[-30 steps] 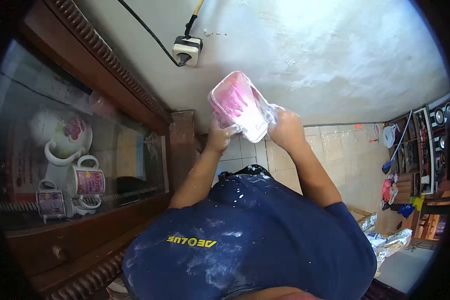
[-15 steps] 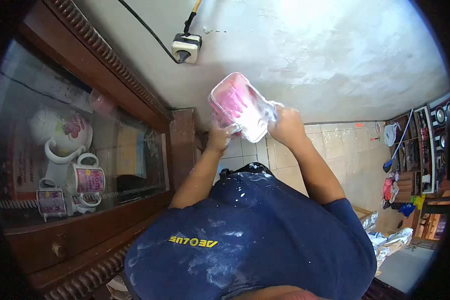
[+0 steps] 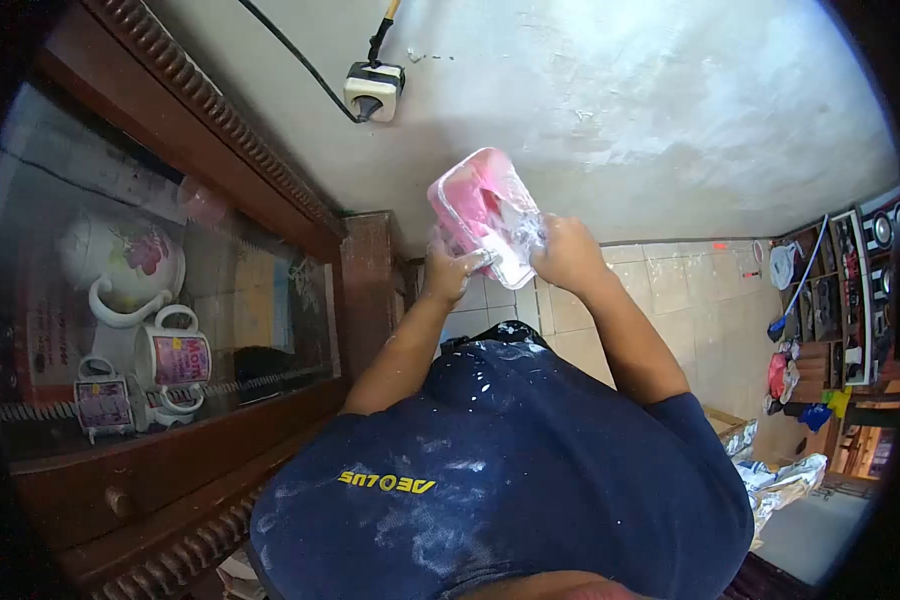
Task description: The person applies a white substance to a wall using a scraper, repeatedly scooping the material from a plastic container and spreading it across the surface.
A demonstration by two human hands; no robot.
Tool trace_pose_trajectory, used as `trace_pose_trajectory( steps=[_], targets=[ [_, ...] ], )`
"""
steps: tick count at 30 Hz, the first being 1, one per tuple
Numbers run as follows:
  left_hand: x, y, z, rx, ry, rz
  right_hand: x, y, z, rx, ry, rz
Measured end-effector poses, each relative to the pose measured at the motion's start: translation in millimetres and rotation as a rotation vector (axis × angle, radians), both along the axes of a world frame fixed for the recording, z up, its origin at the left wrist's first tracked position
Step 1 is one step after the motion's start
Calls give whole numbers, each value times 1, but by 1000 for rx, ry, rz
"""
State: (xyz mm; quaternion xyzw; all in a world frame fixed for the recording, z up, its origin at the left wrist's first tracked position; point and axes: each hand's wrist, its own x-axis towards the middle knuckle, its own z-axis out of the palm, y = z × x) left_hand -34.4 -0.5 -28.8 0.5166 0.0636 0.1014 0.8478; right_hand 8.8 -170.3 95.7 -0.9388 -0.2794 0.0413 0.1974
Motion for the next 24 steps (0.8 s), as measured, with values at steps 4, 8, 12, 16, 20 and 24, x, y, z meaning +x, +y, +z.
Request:
trace_pose_trajectory(
  steps=[4, 8, 12, 16, 20, 24],
  targets=[
    [-5, 2, 9, -3, 41, 11, -3, -1, -13, 76, -68, -86],
    [-6, 4, 13, -93, 87, 4, -4, -7, -8, 147, -8, -34],
    [-3, 10, 12, -132, 93, 52, 2, -31, -17, 562, 270, -153],
    [0, 12, 12, -179, 43, 43, -3, -52, -47, 675, 148, -234],
    [1, 8, 7, -21, 48, 80, -18, -67, -40, 672, 755, -376],
    [2, 6, 10, -75, 67, 77, -30, -65, -40, 1273, 1141, -190]
  ],
)
